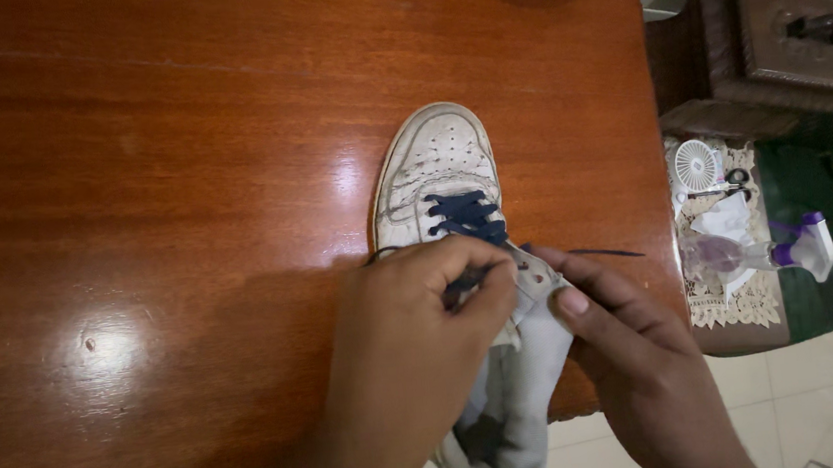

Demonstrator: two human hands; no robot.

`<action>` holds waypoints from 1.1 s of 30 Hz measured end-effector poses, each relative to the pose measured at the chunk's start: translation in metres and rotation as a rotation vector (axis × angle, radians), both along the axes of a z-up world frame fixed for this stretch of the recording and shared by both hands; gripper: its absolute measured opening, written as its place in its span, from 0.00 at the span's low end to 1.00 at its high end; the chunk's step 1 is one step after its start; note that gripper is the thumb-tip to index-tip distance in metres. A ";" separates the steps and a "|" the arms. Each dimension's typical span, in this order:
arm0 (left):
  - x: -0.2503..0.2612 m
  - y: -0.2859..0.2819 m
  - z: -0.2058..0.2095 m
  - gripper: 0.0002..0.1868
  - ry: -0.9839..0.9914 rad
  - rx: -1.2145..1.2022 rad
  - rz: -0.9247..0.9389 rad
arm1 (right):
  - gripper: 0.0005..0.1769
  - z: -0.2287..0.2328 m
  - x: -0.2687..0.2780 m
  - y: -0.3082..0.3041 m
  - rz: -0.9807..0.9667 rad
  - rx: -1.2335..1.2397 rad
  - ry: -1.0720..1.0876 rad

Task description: The person threads a dark blue shoelace through the eyelets of a white sneaker placed on a wooden table. They pull the lace through multiple eyelets, adjust tension, and tie a knot at the top, completing the lacing of one shoe.

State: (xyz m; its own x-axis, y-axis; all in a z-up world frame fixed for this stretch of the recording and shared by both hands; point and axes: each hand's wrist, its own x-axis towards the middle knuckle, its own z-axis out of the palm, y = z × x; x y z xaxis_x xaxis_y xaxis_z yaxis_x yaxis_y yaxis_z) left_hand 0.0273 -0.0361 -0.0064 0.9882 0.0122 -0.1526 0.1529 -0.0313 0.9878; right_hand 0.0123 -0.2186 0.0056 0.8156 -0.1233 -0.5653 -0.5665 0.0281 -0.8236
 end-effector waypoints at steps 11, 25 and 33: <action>0.002 -0.004 0.003 0.06 -0.122 0.109 0.057 | 0.27 -0.001 -0.002 -0.005 -0.013 -0.009 0.051; 0.009 -0.004 0.017 0.09 0.164 0.175 -0.039 | 0.23 -0.002 0.003 -0.013 0.132 0.016 0.000; 0.011 0.000 0.023 0.08 0.286 0.233 -0.119 | 0.13 -0.007 0.021 -0.010 0.191 -0.071 -0.050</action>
State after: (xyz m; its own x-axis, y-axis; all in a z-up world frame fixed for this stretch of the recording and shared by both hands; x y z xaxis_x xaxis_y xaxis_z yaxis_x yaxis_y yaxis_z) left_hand 0.0387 -0.0365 0.0163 0.9026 -0.0335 -0.4291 0.4031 -0.2836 0.8701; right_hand 0.0338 -0.2288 -0.0010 0.8549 -0.0016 -0.5188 -0.5142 -0.1348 -0.8470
